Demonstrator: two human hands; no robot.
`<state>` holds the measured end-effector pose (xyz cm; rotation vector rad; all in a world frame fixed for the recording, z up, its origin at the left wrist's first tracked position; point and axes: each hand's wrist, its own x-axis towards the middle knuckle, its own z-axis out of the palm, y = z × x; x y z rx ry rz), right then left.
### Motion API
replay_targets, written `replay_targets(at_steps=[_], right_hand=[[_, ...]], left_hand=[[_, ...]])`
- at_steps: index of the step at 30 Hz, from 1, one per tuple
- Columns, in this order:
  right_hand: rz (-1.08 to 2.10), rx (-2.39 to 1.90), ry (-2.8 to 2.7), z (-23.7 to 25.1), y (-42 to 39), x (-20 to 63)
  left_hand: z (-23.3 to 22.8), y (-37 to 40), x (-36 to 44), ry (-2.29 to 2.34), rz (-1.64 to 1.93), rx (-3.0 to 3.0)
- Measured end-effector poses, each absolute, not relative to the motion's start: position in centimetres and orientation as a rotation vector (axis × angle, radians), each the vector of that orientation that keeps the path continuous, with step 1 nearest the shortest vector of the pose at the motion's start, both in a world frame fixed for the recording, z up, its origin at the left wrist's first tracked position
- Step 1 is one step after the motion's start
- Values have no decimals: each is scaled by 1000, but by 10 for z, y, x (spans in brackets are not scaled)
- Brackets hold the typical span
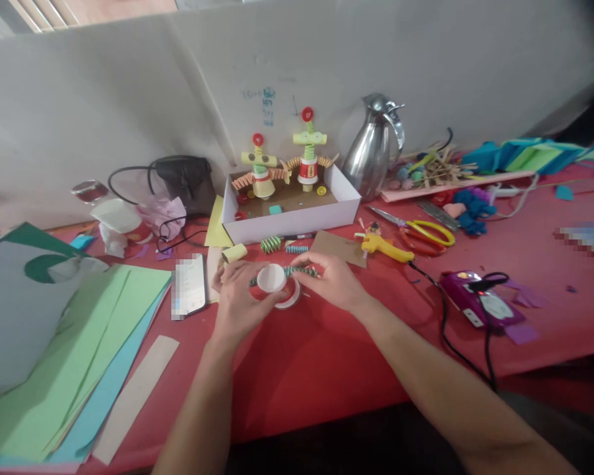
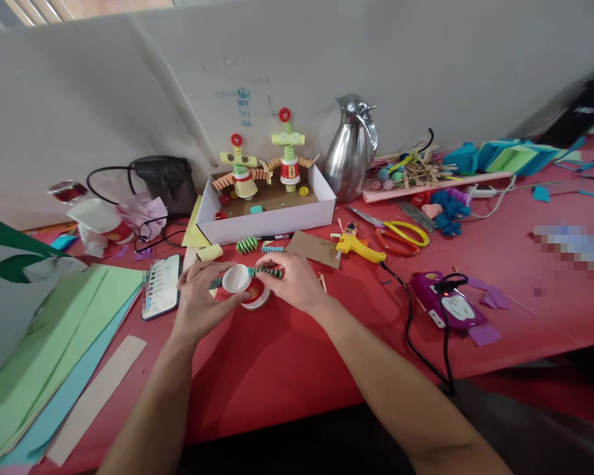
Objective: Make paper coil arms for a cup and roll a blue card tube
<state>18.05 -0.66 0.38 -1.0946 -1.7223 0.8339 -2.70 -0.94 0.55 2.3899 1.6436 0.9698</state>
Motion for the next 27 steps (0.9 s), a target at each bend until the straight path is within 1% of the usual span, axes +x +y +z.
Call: replay_targets(at_steps=[21, 27], right_hand=[[1102, -1165, -1622, -5, 10, 189], [1197, -1162, -1364, -2, 14, 208]], left_hand=[[2, -8, -12, 1544, 982, 2498], [-4, -6, -16, 1615, 1051, 2538]])
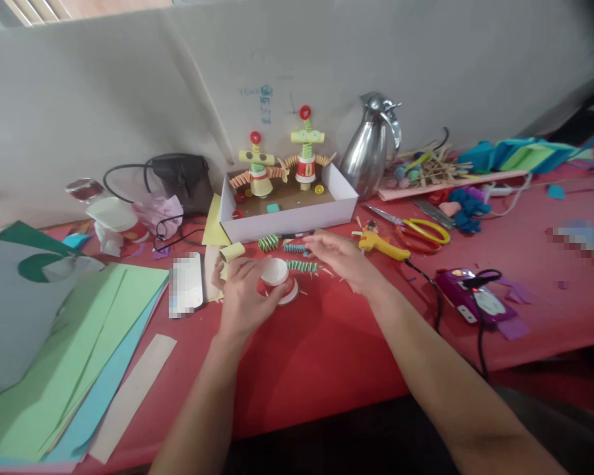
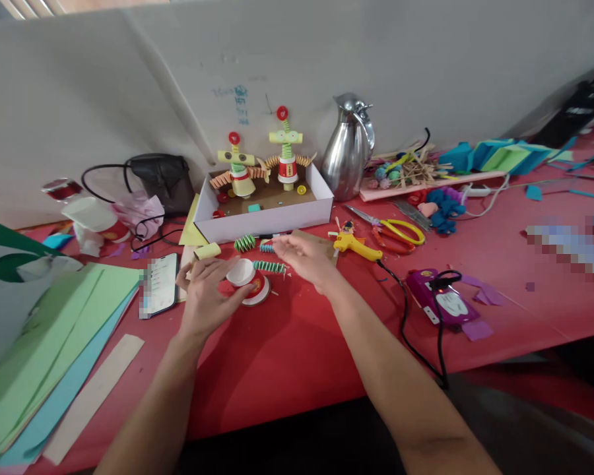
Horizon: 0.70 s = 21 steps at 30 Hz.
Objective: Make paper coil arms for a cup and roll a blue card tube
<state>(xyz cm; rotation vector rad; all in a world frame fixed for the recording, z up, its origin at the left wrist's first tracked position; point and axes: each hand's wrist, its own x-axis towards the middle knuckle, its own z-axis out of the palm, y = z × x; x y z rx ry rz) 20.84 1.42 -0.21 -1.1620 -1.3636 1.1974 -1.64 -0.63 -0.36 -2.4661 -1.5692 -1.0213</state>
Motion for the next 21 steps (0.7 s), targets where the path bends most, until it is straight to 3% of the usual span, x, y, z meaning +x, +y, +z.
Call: replay_targets(at_steps=[6, 15, 21], right_hand=[[1073, -1223, -1234, 5, 19, 236], [1178, -1165, -1858, 6, 10, 244], [920, -1323, -1882, -10, 12, 222]], left_hand=[[-8, -6, -19, -1565, -965, -2431], [1, -4, -39, -1638, -1096, -2391], [-7, -5, -29, -1565, -957, -2439]])
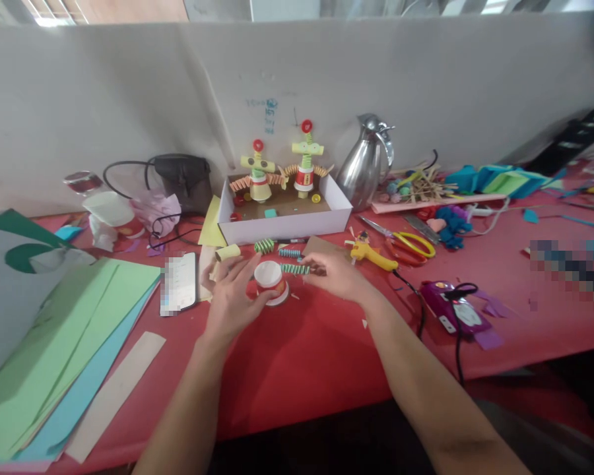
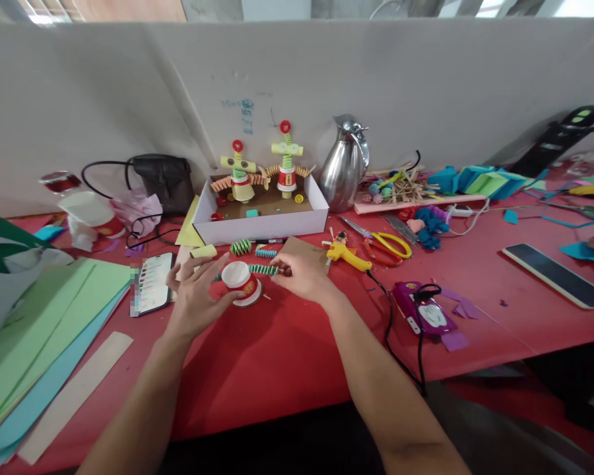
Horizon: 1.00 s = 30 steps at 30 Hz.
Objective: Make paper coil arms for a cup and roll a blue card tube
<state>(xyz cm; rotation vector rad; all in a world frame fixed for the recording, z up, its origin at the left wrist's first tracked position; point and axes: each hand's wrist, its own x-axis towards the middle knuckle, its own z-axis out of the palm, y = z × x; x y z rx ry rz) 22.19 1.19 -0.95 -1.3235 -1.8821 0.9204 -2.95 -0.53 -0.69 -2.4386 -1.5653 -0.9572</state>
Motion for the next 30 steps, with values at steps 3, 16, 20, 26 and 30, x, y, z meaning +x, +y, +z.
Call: replay_targets(at_steps=[3, 16, 20, 26, 30], right_hand=[[1026, -1326, -1756, -9, 11, 217], [1177, -1275, -1589, -23, 16, 205], [1194, -1286, -1587, -25, 16, 207], [1254, -1352, -1575, -11, 12, 222], [1236, -1374, -1383, 4, 12, 239]], left_hand=[[-8, -7, -25, -1572, -945, -2458], [-5, -3, -36, -1482, -1164, -2417], [1, 2, -56, -1695, -1902, -2160], [3, 9, -80, -1847, -2759, -1568], [4, 8, -89, -1788, -2959, -1341]])
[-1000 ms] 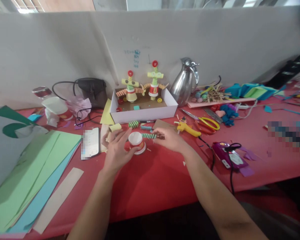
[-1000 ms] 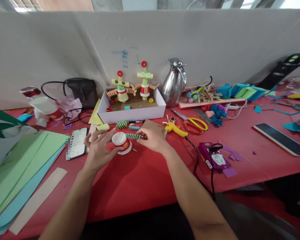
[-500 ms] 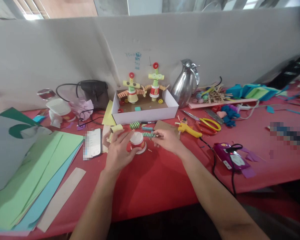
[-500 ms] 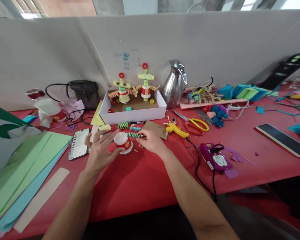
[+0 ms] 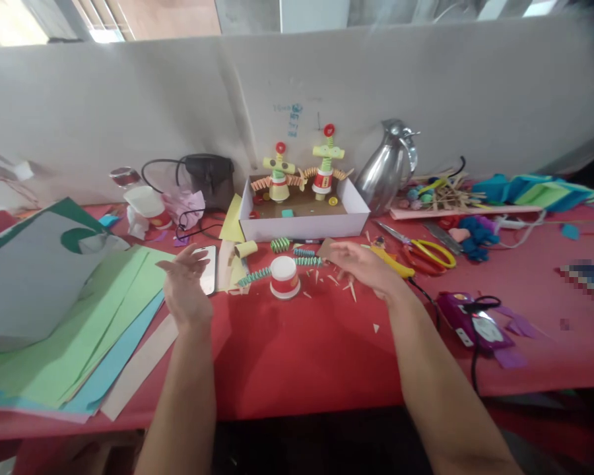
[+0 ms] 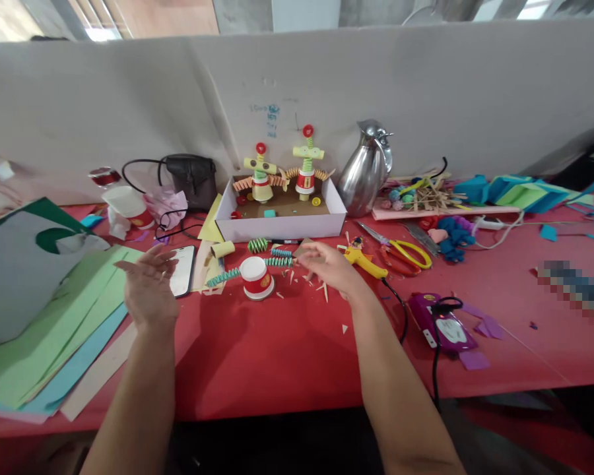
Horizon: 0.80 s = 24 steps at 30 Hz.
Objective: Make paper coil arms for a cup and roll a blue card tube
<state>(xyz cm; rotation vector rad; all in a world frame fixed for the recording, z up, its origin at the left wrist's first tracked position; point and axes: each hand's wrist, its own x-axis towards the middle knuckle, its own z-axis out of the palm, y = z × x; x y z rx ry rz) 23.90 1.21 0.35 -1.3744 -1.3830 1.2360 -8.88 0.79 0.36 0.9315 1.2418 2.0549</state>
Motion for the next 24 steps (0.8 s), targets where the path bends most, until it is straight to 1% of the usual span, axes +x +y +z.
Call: replay_targets(at_steps=[4, 8, 15, 20, 24], right_hand=[[1133, -1296, -1145, 5, 18, 249], [1083, -1291, -1102, 1, 22, 248], [891, -1319, -1091, 3, 20, 243], [847, -1288, -986, -5, 24, 240], [851, -1191, -1148, -9, 24, 233]], left_hand=[[1, 9, -91, 1295, 2151, 849], [-4, 12, -90, 1350, 2292, 885], [-10, 16, -96, 1341, 2268, 820], [-12, 16, -103, 1335, 2241, 740], [-12, 14, -100, 1357, 2255, 824]])
